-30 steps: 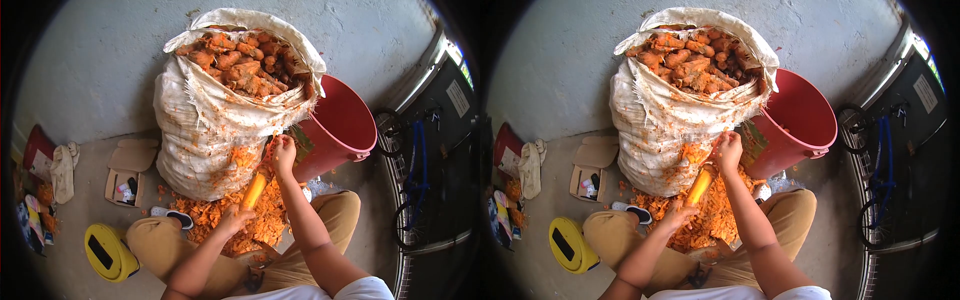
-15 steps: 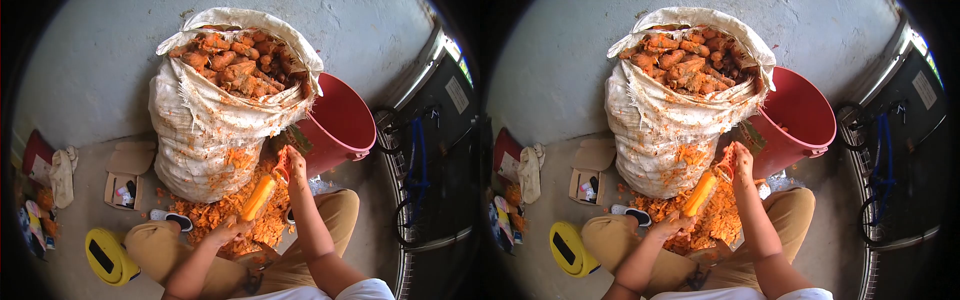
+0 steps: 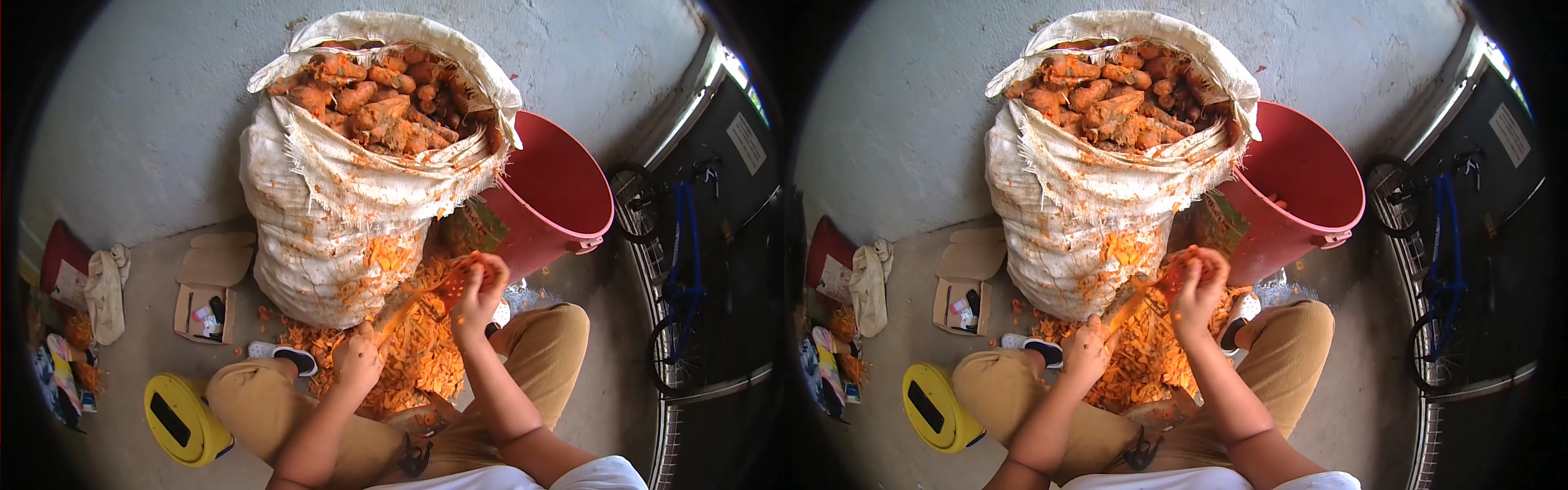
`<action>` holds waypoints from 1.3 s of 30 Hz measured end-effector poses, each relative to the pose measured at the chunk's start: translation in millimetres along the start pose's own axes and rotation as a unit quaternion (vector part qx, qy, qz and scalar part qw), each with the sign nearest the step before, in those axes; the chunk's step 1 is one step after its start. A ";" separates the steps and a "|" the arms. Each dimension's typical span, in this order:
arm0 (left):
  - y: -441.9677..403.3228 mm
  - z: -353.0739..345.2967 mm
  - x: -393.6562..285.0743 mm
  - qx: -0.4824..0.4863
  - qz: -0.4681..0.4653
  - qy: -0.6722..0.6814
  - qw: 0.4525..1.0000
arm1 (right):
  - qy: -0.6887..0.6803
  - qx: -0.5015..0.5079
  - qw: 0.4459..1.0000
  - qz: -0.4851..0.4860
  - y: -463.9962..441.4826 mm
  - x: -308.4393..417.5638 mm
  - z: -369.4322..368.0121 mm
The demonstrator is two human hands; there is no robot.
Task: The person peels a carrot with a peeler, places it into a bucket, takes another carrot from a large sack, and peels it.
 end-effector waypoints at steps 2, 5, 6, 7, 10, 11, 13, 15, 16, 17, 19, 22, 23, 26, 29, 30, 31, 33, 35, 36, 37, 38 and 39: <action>-1.6 29.0 -29.6 -0.027 -0.045 -0.058 0.997 | 0.131 0.113 0.985 0.018 11.6 -24.6 4.3; -10.1 47.0 -38.6 0.058 0.063 0.169 0.982 | 0.110 0.087 0.989 -0.049 4.0 -15.7 6.8; -9.0 44.5 -35.3 0.105 0.131 0.307 0.937 | 0.117 0.047 0.991 -0.038 -0.7 -9.3 5.7; -7.8 34.7 -29.3 0.139 0.163 0.440 0.872 | 0.060 0.027 0.996 -0.067 -2.0 -14.9 8.9; -0.8 26.1 -33.8 0.240 0.237 0.700 0.629 | -0.032 -0.037 0.989 -0.139 -7.2 -33.3 18.1; 0.3 22.9 -35.8 0.279 0.234 0.723 0.586 | -0.049 -0.058 0.984 -0.160 -9.6 -37.6 20.0; 3.1 14.8 -37.1 0.352 0.227 0.762 0.494 | -0.174 -0.048 0.954 -0.241 -13.6 -28.4 8.5; 5.9 13.8 -43.4 0.371 0.228 0.763 0.478 | -0.254 -0.017 0.909 -0.331 -16.5 -32.5 1.4; 5.8 16.8 -47.3 0.371 0.207 0.746 0.513 | -0.286 0.012 0.883 -0.372 -16.0 -37.2 -1.6; 4.7 19.7 -51.3 0.371 0.185 0.728 0.547 | -0.316 0.040 0.854 -0.410 -15.4 -40.5 -4.0; 2.4 19.8 -51.4 0.370 0.161 0.705 0.584 | -0.332 0.101 0.833 -0.431 -11.9 -47.5 -8.5; 2.6 16.6 -45.0 0.361 0.160 0.693 0.603 | -0.316 0.115 0.835 -0.435 -4.0 -37.9 -11.8; 2.8 18.0 -44.9 0.355 0.164 0.684 0.615 | -0.286 0.106 0.873 -0.381 -4.2 -31.9 -8.2; -0.7 24.3 -46.1 0.314 0.170 0.665 0.656 | -0.195 0.087 0.957 -0.197 -8.8 9.5 -9.8; 0.6 24.9 -42.5 0.304 0.190 0.658 0.662 | -0.096 0.096 0.989 -0.055 -7.0 28.9 -14.8; -0.4 25.0 -42.3 0.308 0.196 0.657 0.659 | -0.008 0.112 0.994 -0.006 -8.9 29.1 -9.9; -0.9 25.5 -42.3 0.280 0.209 0.657 0.668 | 0.081 0.128 0.988 0.043 -11.6 28.5 -6.0; -1.8 27.1 -43.4 0.293 0.190 0.689 0.635 | 0.114 0.134 0.983 0.059 -18.8 20.6 3.4; -2.0 29.4 -43.9 0.301 0.178 0.706 0.616 | 0.186 0.131 0.971 0.074 -22.3 14.5 13.0; -2.0 30.8 -45.2 0.304 0.175 0.707 0.614 | 0.153 0.114 0.980 0.052 -22.2 12.5 13.9; -1.6 31.1 -46.3 0.307 0.173 0.707 0.612 | 0.121 0.095 0.988 0.030 -21.4 10.5 14.5; -0.5 29.3 -46.8 0.320 0.172 0.723 0.588 | 0.088 0.076 0.993 0.007 -20.1 9.1 15.4; 0.6 26.7 -46.0 0.333 0.171 0.737 0.563 | 0.094 0.075 0.993 -0.005 -22.0 11.8 12.4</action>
Point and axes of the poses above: each hand's wrist, its own y-axis away from the middle knuckle, its own z-axis out of the back of the hand, x = y × z, the point moved 3 cm from there along -y, towards the middle knuckle
